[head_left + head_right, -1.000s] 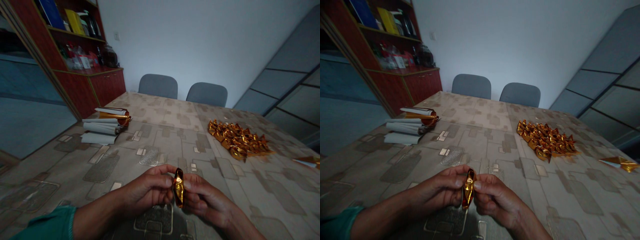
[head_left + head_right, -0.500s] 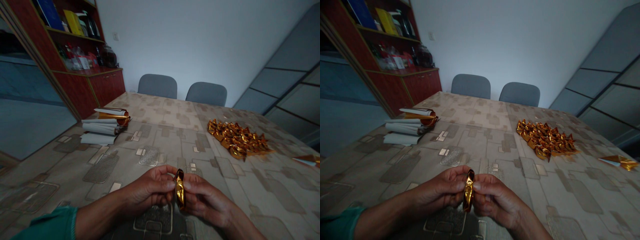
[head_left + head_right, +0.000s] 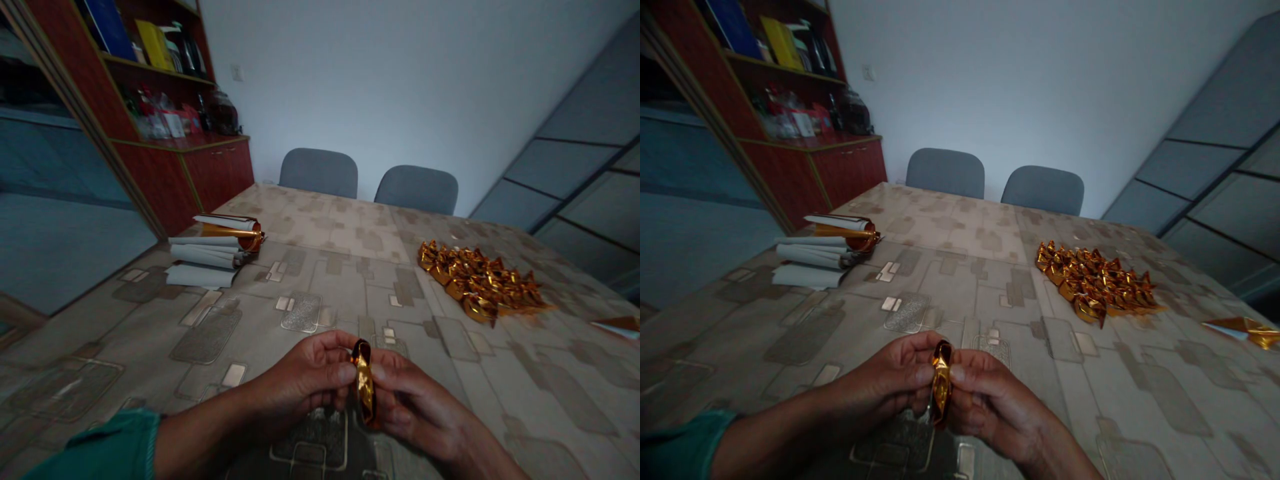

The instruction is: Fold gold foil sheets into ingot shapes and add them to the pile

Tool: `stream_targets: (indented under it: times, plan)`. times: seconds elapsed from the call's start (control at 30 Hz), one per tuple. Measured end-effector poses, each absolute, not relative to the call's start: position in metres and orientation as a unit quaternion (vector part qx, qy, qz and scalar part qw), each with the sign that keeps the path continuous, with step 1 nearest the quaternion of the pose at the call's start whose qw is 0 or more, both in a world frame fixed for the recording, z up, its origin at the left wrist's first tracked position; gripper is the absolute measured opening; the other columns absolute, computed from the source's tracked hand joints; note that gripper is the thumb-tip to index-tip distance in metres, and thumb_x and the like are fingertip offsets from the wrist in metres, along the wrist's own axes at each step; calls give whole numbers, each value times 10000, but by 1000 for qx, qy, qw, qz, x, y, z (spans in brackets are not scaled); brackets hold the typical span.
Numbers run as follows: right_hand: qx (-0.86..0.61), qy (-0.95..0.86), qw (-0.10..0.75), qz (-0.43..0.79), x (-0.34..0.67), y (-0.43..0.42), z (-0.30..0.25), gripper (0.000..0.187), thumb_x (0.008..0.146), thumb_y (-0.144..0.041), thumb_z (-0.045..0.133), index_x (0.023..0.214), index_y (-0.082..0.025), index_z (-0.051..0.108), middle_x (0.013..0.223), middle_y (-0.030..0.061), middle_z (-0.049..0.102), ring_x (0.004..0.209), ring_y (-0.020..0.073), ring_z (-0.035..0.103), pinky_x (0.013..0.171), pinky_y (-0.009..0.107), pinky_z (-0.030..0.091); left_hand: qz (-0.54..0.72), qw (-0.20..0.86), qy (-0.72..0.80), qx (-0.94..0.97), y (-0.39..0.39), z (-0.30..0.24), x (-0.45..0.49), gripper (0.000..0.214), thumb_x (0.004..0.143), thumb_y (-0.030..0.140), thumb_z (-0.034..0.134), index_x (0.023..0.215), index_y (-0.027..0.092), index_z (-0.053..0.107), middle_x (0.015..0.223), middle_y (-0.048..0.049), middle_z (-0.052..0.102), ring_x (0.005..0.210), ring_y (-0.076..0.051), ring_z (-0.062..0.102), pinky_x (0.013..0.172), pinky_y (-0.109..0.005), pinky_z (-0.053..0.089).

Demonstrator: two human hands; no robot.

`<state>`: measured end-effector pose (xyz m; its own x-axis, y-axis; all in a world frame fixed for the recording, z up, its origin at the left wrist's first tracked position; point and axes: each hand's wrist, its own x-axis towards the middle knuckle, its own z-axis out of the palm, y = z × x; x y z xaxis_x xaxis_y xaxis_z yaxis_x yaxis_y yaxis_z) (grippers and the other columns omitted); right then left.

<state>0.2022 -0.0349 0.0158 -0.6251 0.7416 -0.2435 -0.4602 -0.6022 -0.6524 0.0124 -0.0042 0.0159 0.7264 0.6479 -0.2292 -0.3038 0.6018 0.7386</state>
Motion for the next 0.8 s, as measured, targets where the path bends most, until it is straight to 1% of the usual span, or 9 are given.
stream_targets:
  times: [0.13,0.2,0.3,0.4,0.53,0.6,0.7,0.8]
  plan:
    - [-252,-284,355,854,204,-35,17,290,845,-345,804,925,-114,649,502,-116,426,390,15,241,440,177,215,306,838,260,369,-7,15,16,423,751,411,845,1035,171,643,772,17,634,557,-64,554,541,-191,429]
    - [-253,-287,354,853,204,-34,16,271,849,-332,798,903,-117,641,489,-117,424,390,21,248,445,183,222,314,825,272,383,-8,15,17,403,779,434,817,1031,172,643,731,25,622,536,-63,538,537,-195,428]
    - [-259,-287,358,850,205,-34,14,241,851,-306,788,885,-127,630,480,-118,424,385,27,245,440,189,215,317,822,277,383,-9,16,18,390,782,441,812,1014,173,651,704,32,605,533,-66,528,548,-203,432]
    - [-268,-279,362,848,205,-34,13,245,850,-316,785,901,-135,628,465,-122,417,390,33,245,447,187,225,315,830,280,365,-9,16,17,398,773,404,825,1058,180,661,756,17,625,563,-74,550,581,-219,451]
    - [-265,-266,374,848,206,-33,17,223,860,-299,774,917,-127,643,462,-123,414,392,29,236,451,174,239,305,842,275,351,-8,15,14,453,751,345,851,1139,198,669,891,-19,669,640,-87,600,629,-227,472]
    - [-271,-262,378,846,206,-33,17,210,861,-284,771,918,-120,652,473,-121,417,387,21,226,443,166,235,306,840,279,351,-8,15,14,474,734,342,864,1144,200,672,902,-18,673,649,-90,610,652,-237,487]
    - [-278,-257,379,844,206,-33,15,217,847,-293,785,871,-124,650,500,-110,433,385,16,238,426,160,224,315,831,298,348,-8,15,15,483,724,352,870,1132,197,663,925,-20,681,674,-105,629,708,-272,516]
    - [-284,-250,382,843,206,-33,13,228,838,-307,791,825,-136,641,483,-104,454,380,21,264,427,164,243,317,831,285,358,-8,14,15,492,754,343,851,1167,190,632,946,-37,692,685,-114,641,713,-278,517]
